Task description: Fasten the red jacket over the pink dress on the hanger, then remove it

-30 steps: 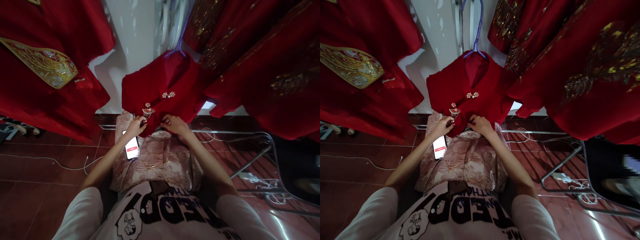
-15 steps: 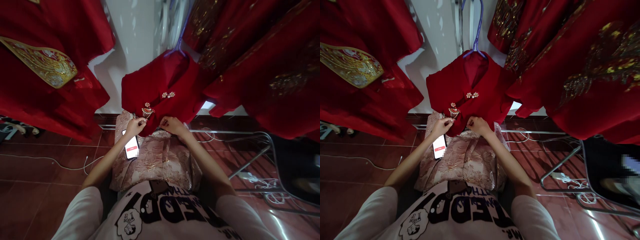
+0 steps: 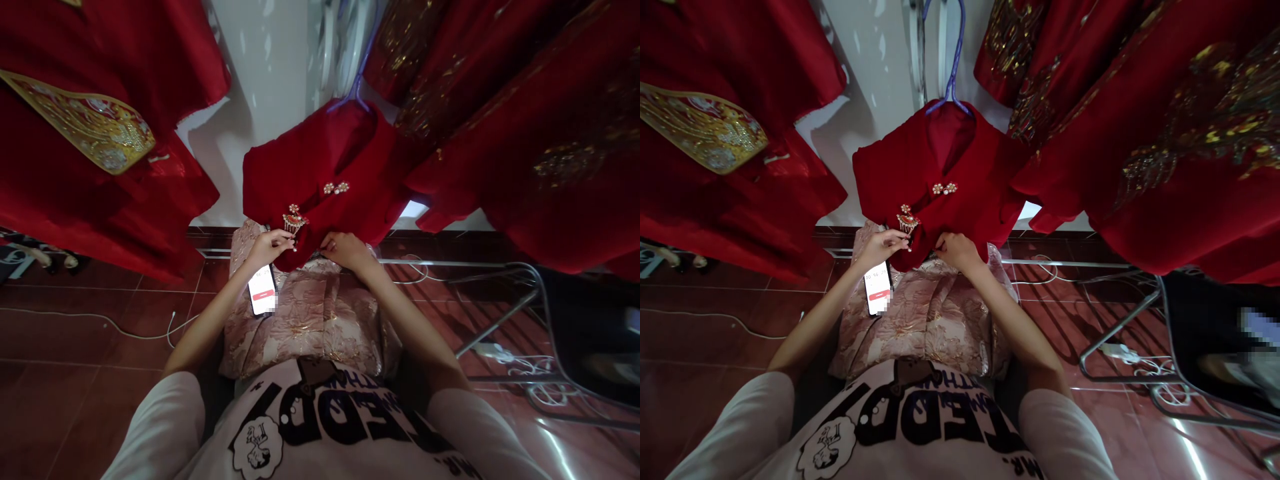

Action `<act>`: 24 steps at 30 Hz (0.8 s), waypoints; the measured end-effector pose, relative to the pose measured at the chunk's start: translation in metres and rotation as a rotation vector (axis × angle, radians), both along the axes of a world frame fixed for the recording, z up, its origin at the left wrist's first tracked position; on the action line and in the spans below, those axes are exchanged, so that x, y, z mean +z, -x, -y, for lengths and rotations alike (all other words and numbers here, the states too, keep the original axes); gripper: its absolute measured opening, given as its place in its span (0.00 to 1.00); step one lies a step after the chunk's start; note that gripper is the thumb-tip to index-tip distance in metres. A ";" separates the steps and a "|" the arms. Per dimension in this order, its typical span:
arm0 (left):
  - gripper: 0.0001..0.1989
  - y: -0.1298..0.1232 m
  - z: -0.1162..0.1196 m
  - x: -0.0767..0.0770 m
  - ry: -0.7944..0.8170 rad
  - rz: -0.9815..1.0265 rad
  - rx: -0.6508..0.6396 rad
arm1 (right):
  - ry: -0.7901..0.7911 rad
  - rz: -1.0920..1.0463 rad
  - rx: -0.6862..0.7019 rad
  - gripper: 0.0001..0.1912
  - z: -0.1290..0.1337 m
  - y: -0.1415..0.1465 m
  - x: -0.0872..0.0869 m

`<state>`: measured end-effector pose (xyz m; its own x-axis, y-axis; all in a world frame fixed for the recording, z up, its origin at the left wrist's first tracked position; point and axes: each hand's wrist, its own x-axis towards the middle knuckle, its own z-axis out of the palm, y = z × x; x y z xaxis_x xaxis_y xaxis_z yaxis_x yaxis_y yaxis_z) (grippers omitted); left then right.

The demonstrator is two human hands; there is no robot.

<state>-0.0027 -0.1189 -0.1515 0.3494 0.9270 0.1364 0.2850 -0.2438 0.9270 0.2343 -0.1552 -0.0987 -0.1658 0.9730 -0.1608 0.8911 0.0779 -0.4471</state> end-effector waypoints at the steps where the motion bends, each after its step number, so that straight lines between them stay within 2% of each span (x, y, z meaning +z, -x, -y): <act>1: 0.12 0.000 0.000 -0.002 0.009 -0.006 0.000 | -0.010 0.039 -0.012 0.06 0.002 0.001 0.001; 3: 0.13 -0.001 0.001 -0.004 -0.028 -0.046 0.032 | -0.020 0.093 -0.028 0.08 0.004 0.003 0.001; 5: 0.14 -0.002 0.002 -0.005 -0.141 -0.115 0.072 | -0.031 0.118 -0.043 0.11 0.006 0.007 -0.001; 8: 0.15 -0.003 0.007 0.000 -0.293 -0.242 0.041 | -0.079 0.158 -0.080 0.16 0.006 0.012 -0.005; 12: 0.12 -0.004 0.013 0.011 -0.423 -0.405 0.012 | -0.095 0.143 -0.097 0.11 0.003 0.012 -0.007; 14: 0.11 -0.005 0.014 0.012 -0.391 -0.395 -0.026 | -0.081 0.081 -0.081 0.07 0.000 0.007 -0.005; 18: 0.11 -0.007 0.011 0.005 -0.177 -0.219 -0.137 | -0.003 -0.124 -0.041 0.04 -0.005 -0.005 0.002; 21: 0.09 -0.009 0.008 -0.003 -0.080 -0.113 -0.147 | 0.099 -0.323 -0.009 0.06 -0.005 -0.007 0.005; 24: 0.11 -0.011 0.007 -0.007 -0.020 -0.060 -0.146 | 0.099 -0.448 -0.005 0.07 -0.002 0.000 0.002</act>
